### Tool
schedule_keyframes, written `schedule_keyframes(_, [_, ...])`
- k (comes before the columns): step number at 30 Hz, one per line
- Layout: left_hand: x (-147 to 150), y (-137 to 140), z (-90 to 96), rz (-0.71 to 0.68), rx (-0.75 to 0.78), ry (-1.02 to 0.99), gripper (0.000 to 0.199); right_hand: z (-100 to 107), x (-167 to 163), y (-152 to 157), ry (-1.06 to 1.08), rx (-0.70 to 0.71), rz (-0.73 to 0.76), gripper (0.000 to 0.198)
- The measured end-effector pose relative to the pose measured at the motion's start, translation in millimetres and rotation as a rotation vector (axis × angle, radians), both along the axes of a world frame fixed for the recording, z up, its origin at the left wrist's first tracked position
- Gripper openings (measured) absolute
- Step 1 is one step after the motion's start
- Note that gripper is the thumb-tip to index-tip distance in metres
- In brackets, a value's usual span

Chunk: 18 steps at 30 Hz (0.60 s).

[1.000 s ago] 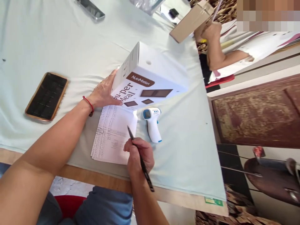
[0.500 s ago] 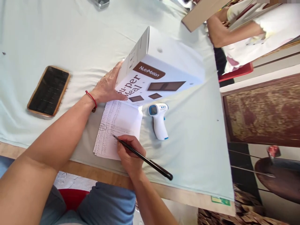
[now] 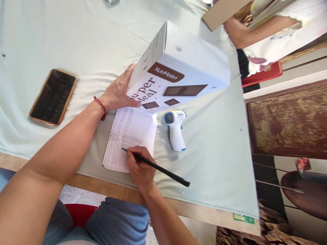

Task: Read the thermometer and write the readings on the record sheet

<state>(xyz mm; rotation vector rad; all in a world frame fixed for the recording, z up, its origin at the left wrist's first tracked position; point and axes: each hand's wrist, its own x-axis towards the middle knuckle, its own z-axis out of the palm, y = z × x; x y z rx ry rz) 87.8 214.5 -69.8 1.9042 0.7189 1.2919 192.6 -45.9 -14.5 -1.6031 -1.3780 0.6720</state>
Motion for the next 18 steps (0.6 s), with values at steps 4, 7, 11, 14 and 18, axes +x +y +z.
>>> schedule_keyframes(4, [-3,-3,5.1,-0.034,-0.016,0.035,0.109,0,0,1,-0.040,0.018,0.011,0.006])
schedule_keyframes(7, [-9,-8,13.8,-0.061,-0.026,0.112,0.111,0,0,1,-0.073,0.049,0.022,0.006])
schedule_keyframes(11, [-13,-13,23.1,-0.082,-0.048,0.171,0.119,0,0,1,-0.100,0.091,0.035,0.008])
schedule_keyframes(14, [-12,-13,24.2,-0.078,-0.057,0.142,0.121,0,1,1,-0.105,0.088,0.043,0.008])
schedule_keyframes(18, [-11,-12,21.1,-0.076,-0.047,0.130,0.123,-1,1,0,-0.078,0.101,0.042,0.009])
